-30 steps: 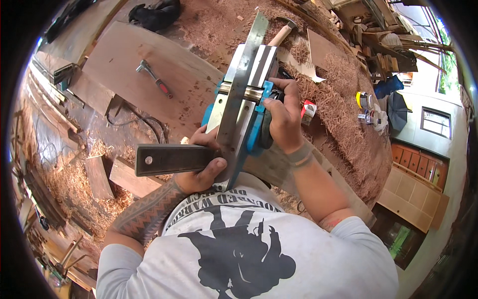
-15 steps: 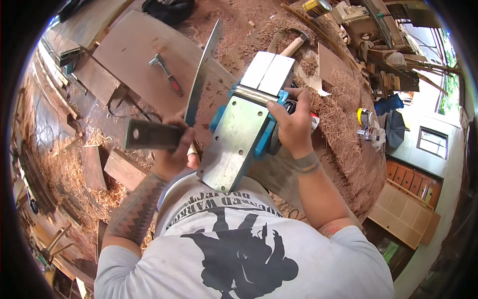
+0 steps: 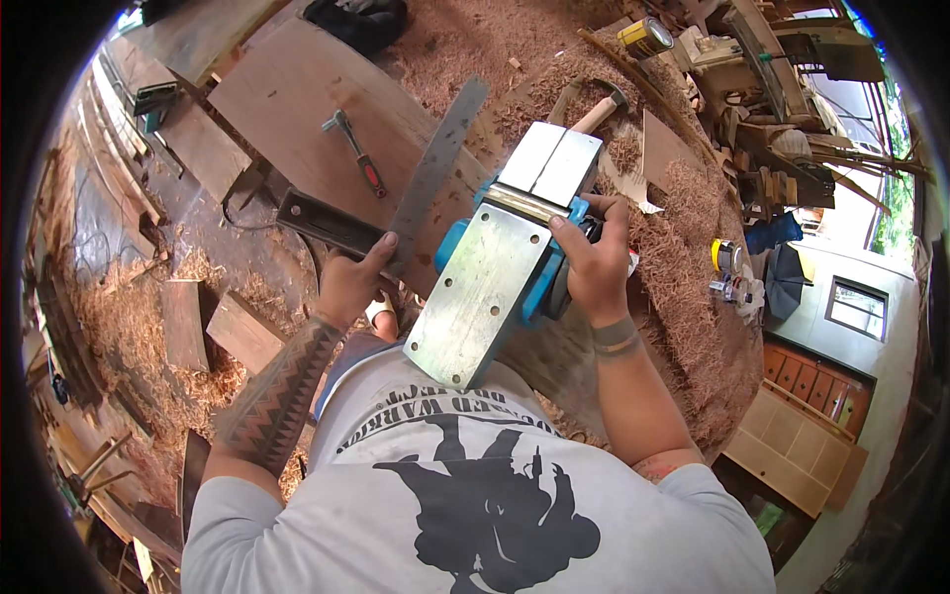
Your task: The person prepares a wooden plank by hand and with a power plane, checking the surface with a square and adjusting the tool's blade height by hand.
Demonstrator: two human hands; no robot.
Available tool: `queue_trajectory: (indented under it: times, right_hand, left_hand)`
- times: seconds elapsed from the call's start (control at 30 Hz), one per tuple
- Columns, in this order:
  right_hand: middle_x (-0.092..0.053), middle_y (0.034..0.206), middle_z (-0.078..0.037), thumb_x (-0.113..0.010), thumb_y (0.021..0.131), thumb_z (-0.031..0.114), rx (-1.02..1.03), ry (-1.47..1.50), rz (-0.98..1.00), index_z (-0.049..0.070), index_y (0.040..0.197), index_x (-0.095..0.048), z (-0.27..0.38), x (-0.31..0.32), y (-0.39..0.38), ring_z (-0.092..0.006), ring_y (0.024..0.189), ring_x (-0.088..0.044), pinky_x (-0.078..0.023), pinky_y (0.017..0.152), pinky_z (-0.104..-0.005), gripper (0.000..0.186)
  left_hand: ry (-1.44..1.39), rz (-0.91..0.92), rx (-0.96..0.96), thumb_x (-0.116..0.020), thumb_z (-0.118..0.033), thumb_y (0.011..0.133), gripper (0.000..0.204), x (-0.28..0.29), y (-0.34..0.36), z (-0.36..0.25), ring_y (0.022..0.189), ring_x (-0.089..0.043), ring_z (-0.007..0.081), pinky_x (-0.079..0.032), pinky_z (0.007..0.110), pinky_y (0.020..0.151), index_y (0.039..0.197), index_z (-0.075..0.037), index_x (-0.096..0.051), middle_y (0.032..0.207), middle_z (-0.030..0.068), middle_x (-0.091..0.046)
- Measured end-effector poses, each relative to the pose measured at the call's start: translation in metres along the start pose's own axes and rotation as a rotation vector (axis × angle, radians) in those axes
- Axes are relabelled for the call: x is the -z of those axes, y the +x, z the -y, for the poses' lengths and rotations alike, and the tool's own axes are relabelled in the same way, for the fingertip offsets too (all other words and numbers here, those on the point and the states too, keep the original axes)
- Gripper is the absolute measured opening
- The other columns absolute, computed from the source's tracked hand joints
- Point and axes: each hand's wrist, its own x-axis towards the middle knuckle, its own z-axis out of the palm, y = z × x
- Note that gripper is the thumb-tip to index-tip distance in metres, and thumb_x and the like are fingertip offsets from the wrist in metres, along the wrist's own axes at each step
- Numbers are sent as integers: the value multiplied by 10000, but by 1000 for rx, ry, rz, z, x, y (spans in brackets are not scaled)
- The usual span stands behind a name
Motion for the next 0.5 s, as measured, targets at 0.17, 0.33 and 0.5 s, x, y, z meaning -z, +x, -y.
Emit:
queue_trajectory:
  times: [0.17,0.33,0.5]
  right_hand:
    - [-565,1071,-110,-796,898,173,30,-9,-15,-28,1169,-590,-6,0,0,-215,971,-571,-494,907,-355,395]
    - [-567,1074,-116,-790,903,180,-2,4,-13,-25,1161,-585,0,0,1,-224,968,-573,-494,907,-361,388]
    - [-571,1071,-139,-780,919,203,1,-78,-16,-21,1147,-574,2,2,3,-256,983,-584,-494,922,-385,381]
  left_hand:
    - [-7,117,167,-674,-535,1046,556,11,7,-13,529,-703,194,-546,319,440,926,5,-725,745,129,-738]
    - [20,165,299,-669,-500,1058,554,23,18,-4,523,-708,208,-536,307,406,880,23,-703,690,116,-715]
    - [512,323,63,-694,-452,1047,510,28,21,-44,577,-728,205,-582,335,527,871,26,-724,707,126,-721]
